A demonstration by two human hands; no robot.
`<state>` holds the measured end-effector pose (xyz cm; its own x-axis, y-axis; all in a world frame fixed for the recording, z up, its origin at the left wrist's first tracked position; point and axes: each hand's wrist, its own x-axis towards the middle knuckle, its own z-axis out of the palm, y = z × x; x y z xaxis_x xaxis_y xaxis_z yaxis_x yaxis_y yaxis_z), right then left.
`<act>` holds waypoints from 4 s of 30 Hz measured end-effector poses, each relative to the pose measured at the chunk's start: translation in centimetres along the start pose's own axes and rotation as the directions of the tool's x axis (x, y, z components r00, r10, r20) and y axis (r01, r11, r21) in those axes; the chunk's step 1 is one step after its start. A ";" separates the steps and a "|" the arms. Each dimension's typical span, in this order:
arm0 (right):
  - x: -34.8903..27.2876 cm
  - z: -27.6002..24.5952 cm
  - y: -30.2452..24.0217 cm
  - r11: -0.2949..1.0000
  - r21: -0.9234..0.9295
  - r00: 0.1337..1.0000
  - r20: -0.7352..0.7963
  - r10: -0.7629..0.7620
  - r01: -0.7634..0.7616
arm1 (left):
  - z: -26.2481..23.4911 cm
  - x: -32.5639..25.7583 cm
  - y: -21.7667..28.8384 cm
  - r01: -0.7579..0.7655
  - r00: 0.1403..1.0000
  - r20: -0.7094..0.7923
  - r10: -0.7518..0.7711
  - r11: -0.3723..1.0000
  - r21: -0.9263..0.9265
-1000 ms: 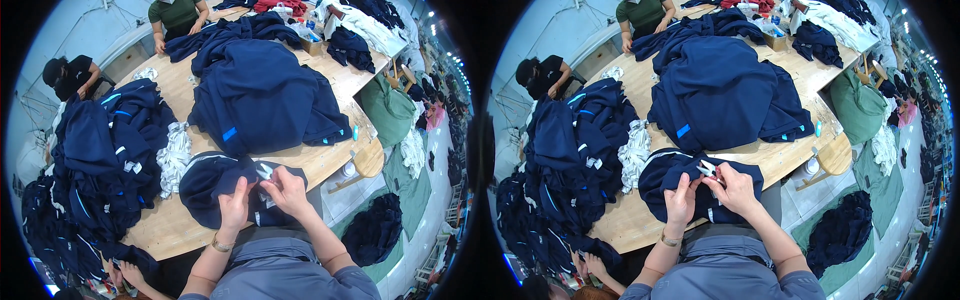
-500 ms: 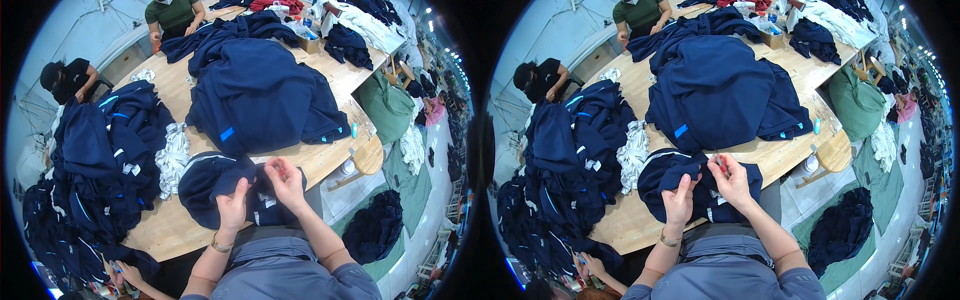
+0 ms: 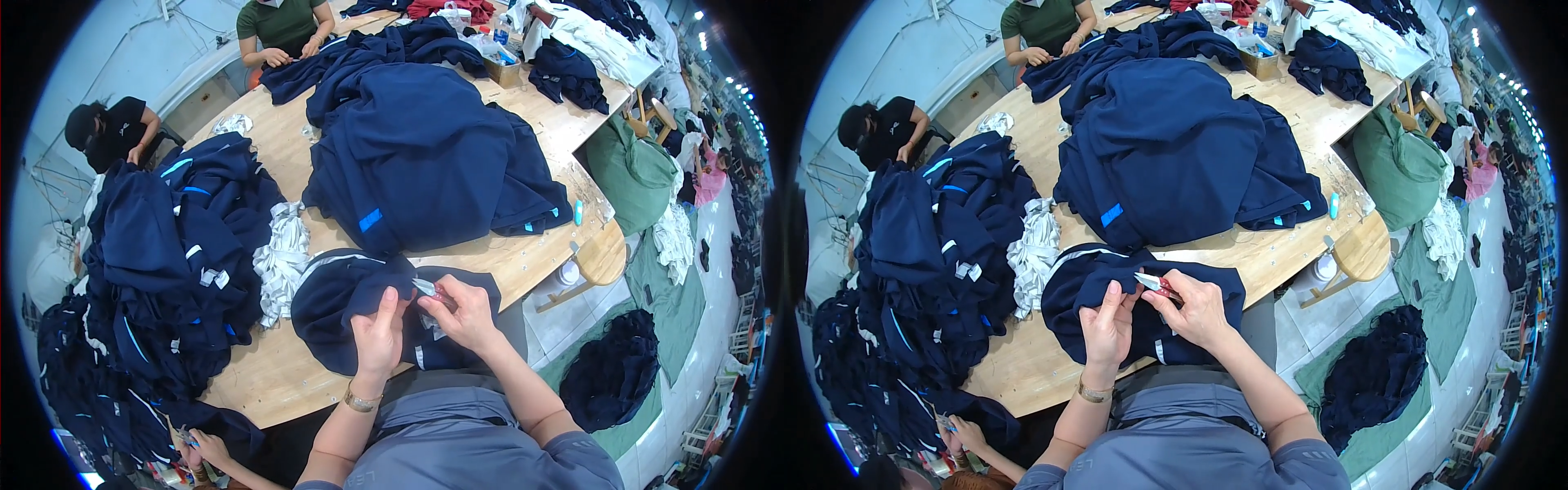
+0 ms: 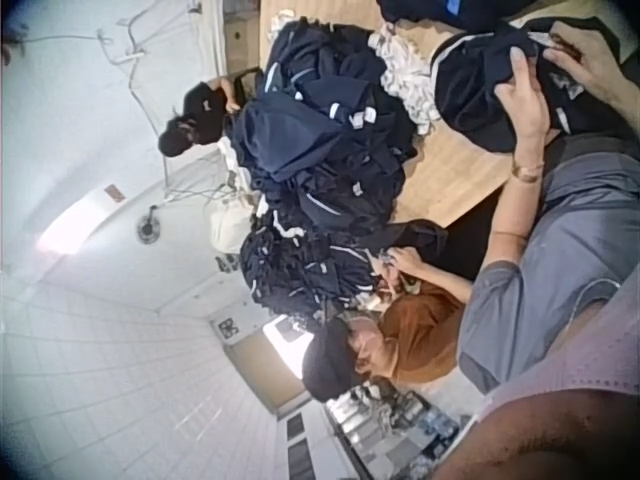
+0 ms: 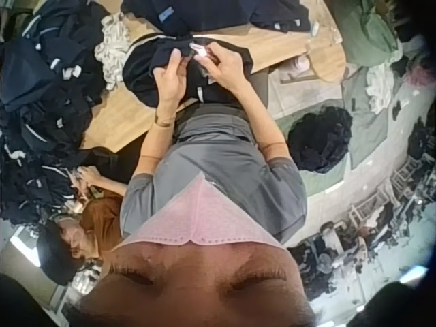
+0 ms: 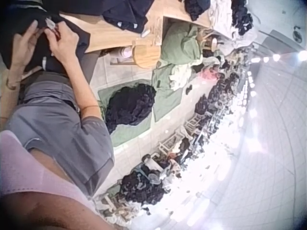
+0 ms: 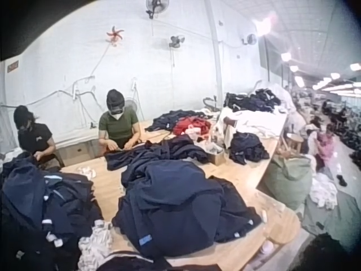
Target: Trimming excess threads and checking tags on blue garments using thread snips.
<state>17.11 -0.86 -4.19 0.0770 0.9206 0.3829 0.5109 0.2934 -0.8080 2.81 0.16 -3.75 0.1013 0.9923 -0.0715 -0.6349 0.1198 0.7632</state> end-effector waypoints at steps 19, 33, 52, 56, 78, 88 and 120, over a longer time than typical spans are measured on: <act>0.6 0.1 0.3 0.954 0.215 0.976 -0.117 -0.186 0.208 | 0.0 -0.2 -0.6 0.086 0.996 0.010 -0.088 0.987 0.137; 0.8 0.4 1.0 0.955 0.288 0.996 -0.084 -0.042 0.065 | 0.7 1.2 3.2 -0.143 0.875 0.436 -0.210 0.749 0.647; 3.1 -2.4 1.5 0.830 0.545 0.974 0.225 -0.007 -0.120 | -3.1 3.3 2.0 -0.133 0.941 0.339 -0.006 0.913 0.386; 3.4 -3.1 2.3 0.881 0.424 0.975 0.159 0.158 -0.212 | 0.4 3.5 2.4 -0.097 0.993 0.106 0.051 0.862 0.498; 1.8 -2.9 0.4 1.000 -0.006 0.998 -0.061 0.001 -0.002 | -0.6 4.2 1.9 0.151 0.988 0.014 -0.157 0.969 0.196; 2.3 -2.9 0.4 0.886 -0.374 0.962 0.128 -0.243 0.273 | -0.5 3.8 3.1 0.428 0.902 0.073 -0.425 0.903 -0.032; 3.2 -4.5 -0.3 0.775 -0.500 0.920 0.258 -0.294 0.388 | 0.1 3.4 3.6 0.328 0.939 0.045 -0.340 0.929 0.173</act>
<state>21.06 0.80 -0.68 -0.3004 0.8275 0.4743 0.8534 0.4553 -0.2538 0.94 3.92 -1.20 0.3453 0.8901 -0.2976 -0.4237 0.4308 0.7968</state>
